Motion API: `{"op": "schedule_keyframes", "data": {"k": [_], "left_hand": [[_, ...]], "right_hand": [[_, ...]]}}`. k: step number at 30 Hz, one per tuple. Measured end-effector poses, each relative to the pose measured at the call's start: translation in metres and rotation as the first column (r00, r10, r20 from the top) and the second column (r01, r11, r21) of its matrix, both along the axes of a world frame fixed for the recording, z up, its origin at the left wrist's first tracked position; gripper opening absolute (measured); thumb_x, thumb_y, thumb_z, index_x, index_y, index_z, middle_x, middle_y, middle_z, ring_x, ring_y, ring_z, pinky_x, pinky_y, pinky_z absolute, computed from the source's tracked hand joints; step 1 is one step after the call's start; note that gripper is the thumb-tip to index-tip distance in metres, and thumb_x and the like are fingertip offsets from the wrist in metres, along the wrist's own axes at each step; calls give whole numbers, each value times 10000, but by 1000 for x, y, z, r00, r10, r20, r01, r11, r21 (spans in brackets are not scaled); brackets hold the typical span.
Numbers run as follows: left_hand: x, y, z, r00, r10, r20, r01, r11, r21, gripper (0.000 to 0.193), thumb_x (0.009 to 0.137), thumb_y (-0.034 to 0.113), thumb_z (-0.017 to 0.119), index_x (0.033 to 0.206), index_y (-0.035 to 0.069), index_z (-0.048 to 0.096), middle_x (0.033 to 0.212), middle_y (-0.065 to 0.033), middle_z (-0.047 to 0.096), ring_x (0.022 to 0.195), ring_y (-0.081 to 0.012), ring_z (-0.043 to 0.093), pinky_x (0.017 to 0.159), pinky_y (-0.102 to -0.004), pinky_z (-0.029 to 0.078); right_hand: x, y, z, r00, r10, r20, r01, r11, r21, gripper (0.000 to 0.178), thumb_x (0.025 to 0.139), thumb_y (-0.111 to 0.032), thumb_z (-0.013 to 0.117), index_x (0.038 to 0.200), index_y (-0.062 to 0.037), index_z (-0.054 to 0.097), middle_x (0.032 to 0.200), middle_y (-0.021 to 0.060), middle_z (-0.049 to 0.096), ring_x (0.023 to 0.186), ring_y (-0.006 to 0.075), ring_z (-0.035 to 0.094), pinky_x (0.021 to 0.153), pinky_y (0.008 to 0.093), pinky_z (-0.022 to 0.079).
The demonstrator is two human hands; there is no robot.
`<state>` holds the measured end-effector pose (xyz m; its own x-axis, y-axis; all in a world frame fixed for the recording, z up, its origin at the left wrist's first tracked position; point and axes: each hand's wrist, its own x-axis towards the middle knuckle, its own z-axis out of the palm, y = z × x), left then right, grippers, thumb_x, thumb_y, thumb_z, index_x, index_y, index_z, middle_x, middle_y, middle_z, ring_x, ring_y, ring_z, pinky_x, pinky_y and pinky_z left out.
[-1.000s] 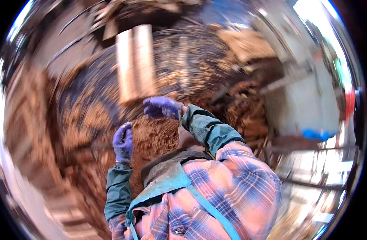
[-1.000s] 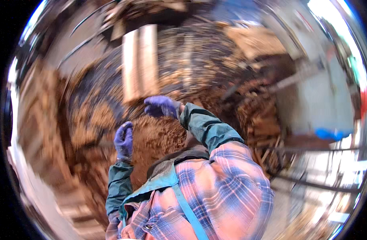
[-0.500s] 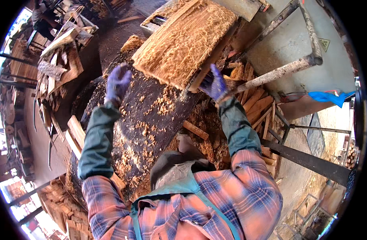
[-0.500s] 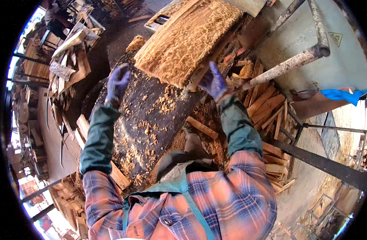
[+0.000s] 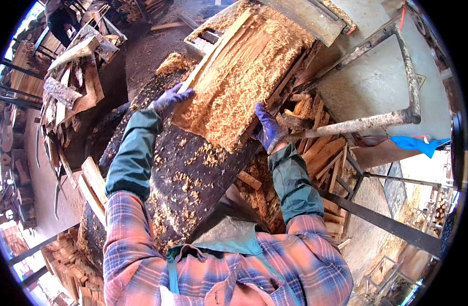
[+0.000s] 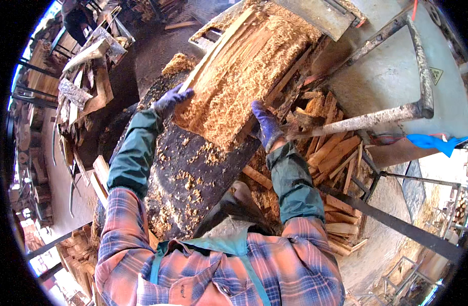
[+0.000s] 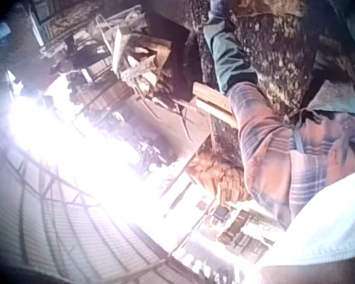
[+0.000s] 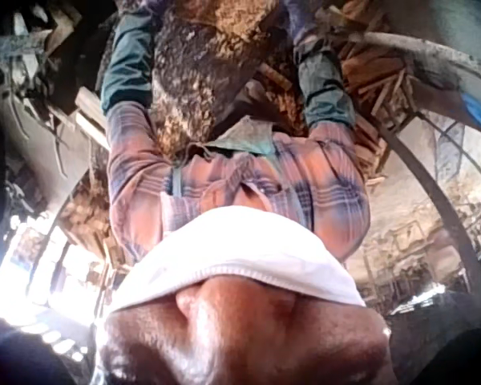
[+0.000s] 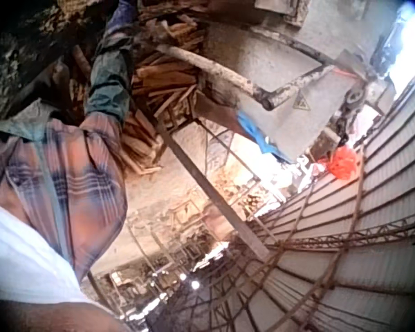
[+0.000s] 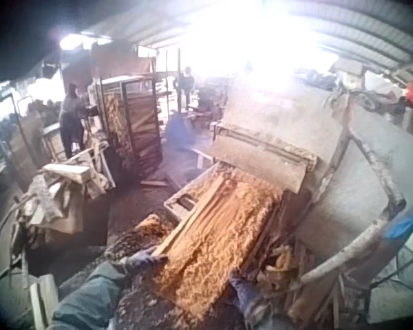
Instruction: The person repeatedly picks up wooden planks from a pile, inspects them, and places them into a stack. The person also clears sawdust from the work surface and handles a large circular saw blade to move it aside.
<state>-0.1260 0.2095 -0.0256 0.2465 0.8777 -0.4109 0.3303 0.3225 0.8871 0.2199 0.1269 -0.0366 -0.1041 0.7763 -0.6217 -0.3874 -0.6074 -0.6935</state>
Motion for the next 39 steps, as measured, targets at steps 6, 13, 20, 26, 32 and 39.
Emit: {"op": "schedule_keyframes", "data": {"k": [6, 13, 20, 26, 32, 39], "left_hand": [[-43, -165, -5, 979, 204, 25, -205, 979, 14, 638, 922, 333, 626, 1410, 10, 371, 1155, -80, 592, 1087, -147, 508, 937, -263, 409], [-86, -347, -29, 946, 270, -178, -268, 963, 33, 852, 919, 568, 498, 1473, -14, 214, 1526, -217, 244, 1415, -302, 249, 1119, -363, 260], [-58, -381, 45, 711, 398, -580, -460, 887, 45, 806, 830, 550, 590, 1448, 103, 331, 1126, -256, 615, 1041, -411, 605, 885, -468, 475], [-80, -406, 34, 555, 570, -606, -550, 798, 246, 771, 743, 523, 713, 1377, 177, 443, 1092, -240, 601, 1005, -382, 598, 857, -461, 478], [-83, -443, 28, 491, 760, -426, -642, 646, 413, 715, 733, 374, 788, 1337, 146, 482, 1132, -199, 602, 1028, -335, 589, 901, -423, 476], [-93, -521, 72, 189, 865, 465, -964, 254, -81, 655, 824, 96, 728, 1395, 34, 414, 1153, -121, 605, 975, -159, 599, 863, -270, 478]], "right_hand": [[-49, -71, 16, 981, 173, 91, -188, 965, 184, 449, 869, -303, 693, 1202, -12, 612, 1159, 33, 635, 1035, 130, 585, 900, 286, 472], [-96, -139, 22, 896, 339, 287, -412, 875, 254, 401, 914, -319, 633, 1157, 0, 636, 1115, 36, 644, 1039, 148, 585, 945, 292, 444], [-103, -134, 34, 708, 393, 587, -499, 866, 23, 513, 841, -376, 718, 1187, -11, 614, 1160, 59, 620, 1038, 154, 559, 901, 287, 436], [-75, -125, 81, 931, 351, 102, -359, 930, 80, 314, 914, -296, 636, 1149, -87, 631, 1032, -2, 636, 916, 125, 606, 833, 276, 493], [-111, -150, 116, 909, 259, 327, -390, 807, 444, 315, 913, -258, 649, 1152, -59, 600, 1004, -17, 610, 853, 97, 578, 756, 246, 479], [-282, -237, 107, 700, 711, 68, -667, 617, 418, 292, 916, -229, 634, 1098, 0, 622, 1000, 66, 653, 871, 166, 616, 776, 286, 506]]}}
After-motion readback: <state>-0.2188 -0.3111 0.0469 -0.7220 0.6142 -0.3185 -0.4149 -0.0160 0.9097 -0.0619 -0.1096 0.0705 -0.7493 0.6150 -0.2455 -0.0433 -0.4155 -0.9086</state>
